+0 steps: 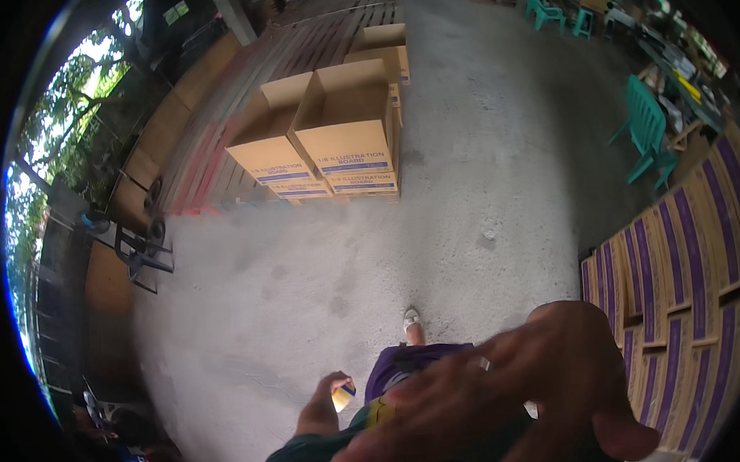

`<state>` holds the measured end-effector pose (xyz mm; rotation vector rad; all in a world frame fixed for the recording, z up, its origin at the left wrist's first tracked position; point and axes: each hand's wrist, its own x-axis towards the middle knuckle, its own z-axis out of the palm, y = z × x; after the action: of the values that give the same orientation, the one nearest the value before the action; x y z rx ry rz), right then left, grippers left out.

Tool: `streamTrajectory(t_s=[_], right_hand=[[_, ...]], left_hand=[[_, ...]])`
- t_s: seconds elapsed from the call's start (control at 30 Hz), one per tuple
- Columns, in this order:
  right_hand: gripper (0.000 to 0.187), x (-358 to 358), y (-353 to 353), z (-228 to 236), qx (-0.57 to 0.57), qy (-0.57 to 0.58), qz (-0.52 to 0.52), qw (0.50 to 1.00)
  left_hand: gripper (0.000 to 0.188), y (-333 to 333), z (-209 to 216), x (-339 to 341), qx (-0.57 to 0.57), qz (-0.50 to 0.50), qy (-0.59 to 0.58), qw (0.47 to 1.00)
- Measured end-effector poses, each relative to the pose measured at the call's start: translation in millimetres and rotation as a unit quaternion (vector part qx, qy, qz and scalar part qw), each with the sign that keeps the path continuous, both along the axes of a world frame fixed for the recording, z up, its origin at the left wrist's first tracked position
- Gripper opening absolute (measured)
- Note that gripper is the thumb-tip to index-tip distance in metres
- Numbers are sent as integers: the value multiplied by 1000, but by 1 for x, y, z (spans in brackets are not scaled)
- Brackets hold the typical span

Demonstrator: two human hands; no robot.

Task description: The person assembles a cardboard box, folds the flaps, and applies adhesive tape to the seams using a tape dispenser.

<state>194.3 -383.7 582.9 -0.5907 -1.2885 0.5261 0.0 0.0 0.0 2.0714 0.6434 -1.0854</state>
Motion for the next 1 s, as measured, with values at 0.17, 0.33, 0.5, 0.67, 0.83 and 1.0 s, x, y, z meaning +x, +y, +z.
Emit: streamTrajectory(t_s=[0.17,0.33,0.5,0.67,0.83,1.0], right_hand=[[69,165,25,-31,-94,-170,-20,981],[68,291,24,-70,-262,-266,-133,918],[68,418,6,-86,-309,-284,-209,883],[64,552,-1,-81,-333,-301,-266,853],[46,664,37,-114,-309,-272,-119,904],[43,749,73,-158,-382,-289,56,876]], left_hand=[[28,18,3,172,26,-81,-94,992],[27,-28,-1,368,41,-100,-243,964],[30,-66,-8,534,29,-305,-282,909],[33,-107,6,648,-81,-301,-136,940],[30,-117,40,745,-70,-81,-168,980],[32,-108,49,867,-101,-240,-177,949]])
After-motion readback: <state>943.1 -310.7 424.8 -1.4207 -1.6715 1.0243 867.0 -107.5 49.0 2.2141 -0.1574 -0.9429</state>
